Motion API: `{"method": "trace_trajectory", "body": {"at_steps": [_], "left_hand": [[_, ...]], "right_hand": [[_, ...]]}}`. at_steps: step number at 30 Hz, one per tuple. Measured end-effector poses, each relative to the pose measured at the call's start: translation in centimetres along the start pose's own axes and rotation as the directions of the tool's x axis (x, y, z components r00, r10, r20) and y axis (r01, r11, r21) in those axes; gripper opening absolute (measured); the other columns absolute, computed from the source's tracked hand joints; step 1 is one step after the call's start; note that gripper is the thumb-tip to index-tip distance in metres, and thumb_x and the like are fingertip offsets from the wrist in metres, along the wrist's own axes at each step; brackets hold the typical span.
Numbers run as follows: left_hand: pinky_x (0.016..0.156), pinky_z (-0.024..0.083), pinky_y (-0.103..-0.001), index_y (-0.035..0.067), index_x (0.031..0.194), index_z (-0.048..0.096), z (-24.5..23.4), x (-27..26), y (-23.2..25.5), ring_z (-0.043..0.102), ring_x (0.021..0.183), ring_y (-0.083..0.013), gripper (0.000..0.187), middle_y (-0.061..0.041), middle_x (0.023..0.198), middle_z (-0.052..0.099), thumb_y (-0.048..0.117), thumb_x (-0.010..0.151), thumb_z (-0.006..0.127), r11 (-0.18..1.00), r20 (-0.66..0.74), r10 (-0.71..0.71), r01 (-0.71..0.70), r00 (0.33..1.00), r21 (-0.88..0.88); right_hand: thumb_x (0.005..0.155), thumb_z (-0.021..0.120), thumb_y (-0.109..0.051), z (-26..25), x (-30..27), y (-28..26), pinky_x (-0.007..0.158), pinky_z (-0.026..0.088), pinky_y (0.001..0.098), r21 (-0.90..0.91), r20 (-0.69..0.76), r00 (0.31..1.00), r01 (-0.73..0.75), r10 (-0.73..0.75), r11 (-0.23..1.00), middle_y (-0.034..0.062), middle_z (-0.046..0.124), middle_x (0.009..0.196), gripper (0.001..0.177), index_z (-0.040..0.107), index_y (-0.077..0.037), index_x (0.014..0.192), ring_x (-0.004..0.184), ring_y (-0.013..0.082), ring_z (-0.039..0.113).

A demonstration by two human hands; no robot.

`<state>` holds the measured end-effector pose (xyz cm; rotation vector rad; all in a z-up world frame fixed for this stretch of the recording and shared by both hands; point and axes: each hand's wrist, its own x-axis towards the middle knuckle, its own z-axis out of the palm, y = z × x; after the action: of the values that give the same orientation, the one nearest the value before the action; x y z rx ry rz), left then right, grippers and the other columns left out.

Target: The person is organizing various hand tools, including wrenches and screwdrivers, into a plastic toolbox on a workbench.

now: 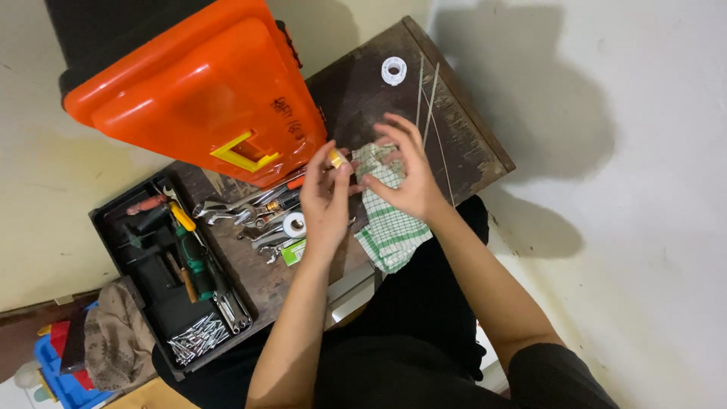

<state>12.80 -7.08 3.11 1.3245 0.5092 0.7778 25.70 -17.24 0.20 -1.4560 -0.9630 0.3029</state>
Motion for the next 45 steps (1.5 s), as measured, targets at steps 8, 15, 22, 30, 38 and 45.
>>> {"method": "trace_trajectory", "body": {"at_steps": [8,15,22,30,38,45], "left_hand": [[0.077,0.066,-0.03,0.0,0.134,0.06,-3.0,-1.2,-1.9,0.07,0.105,-0.0212,0.051,-0.017,0.126,0.064,-0.001,0.087,0.08,1.0,-0.011,0.0,0.0,1.0,-0.004],[0.08,0.063,-0.028,-0.002,0.143,0.054,-3.8,-2.0,-1.4,0.072,0.095,-0.0194,0.076,-0.021,0.114,0.071,0.0,0.077,0.09,0.998,-0.045,-0.066,0.065,0.997,-0.013],[0.087,0.062,-0.029,-0.002,0.145,0.052,-3.8,-3.0,1.2,0.072,0.097,-0.0161,0.085,-0.02,0.114,0.074,-0.002,0.07,0.093,1.0,0.086,-0.024,0.025,0.996,-0.012],[0.076,0.058,-0.03,0.002,0.117,0.069,-4.3,-3.4,2.2,0.064,0.074,-0.0101,0.023,-0.012,0.074,0.075,0.017,0.107,0.055,0.989,0.035,-0.024,0.018,0.999,0.148],[0.056,0.045,-0.016,0.007,0.104,0.077,-2.4,-4.8,1.2,0.052,0.061,-0.0019,0.012,0.001,0.068,0.068,0.017,0.099,0.072,0.993,-0.195,-0.122,0.119,0.973,-0.028],[0.065,0.053,-0.017,0.007,0.099,0.078,-3.7,-5.2,-0.4,0.062,0.071,-0.0034,0.008,-0.003,0.077,0.074,0.012,0.093,0.08,0.995,-0.172,-0.095,0.092,0.981,-0.028]], "right_hand": [[0.092,0.074,-0.014,2.2,-2.1,5.8,0.114,0.004,0.0754,-0.733,0.038,0.997,-0.014,0.062,0.681,0.016,0.059,0.127,0.038,0.067,-0.007,0.129,0.134,0.0381,0.045],[0.096,0.06,-0.003,3.1,-1.7,1.3,0.094,0.054,0.0489,-0.274,-0.076,0.97,0.201,-0.229,0.941,0.0138,0.063,0.123,0.034,0.069,-0.007,0.129,0.109,0.0352,0.066],[0.09,0.055,0.007,3.1,-1.4,-3.6,0.098,0.054,0.0487,-0.147,0.008,0.966,0.259,-0.26,0.955,0.0179,0.065,0.119,0.036,0.074,-0.001,0.119,0.108,0.0376,0.069],[0.097,0.065,-0.002,5.1,-3.0,-3.6,0.094,0.051,0.0585,-0.119,-0.176,0.984,-0.039,0.018,0.992,0.0376,0.065,0.119,0.036,0.061,0.01,0.131,0.115,0.0505,0.063],[0.09,0.072,0.0,6.3,-5.3,-4.2,0.096,0.055,0.0453,-0.317,-0.153,0.925,0.287,-0.347,0.904,0.0144,0.064,0.117,0.024,0.078,-0.006,0.113,0.106,0.0346,0.069],[0.084,0.067,0.008,5.4,-4.3,-4.9,0.094,0.056,0.0422,-0.308,-0.105,0.922,0.326,-0.373,0.894,0.0131,0.066,0.112,0.022,0.077,-0.004,0.099,0.099,0.0321,0.071]]}}
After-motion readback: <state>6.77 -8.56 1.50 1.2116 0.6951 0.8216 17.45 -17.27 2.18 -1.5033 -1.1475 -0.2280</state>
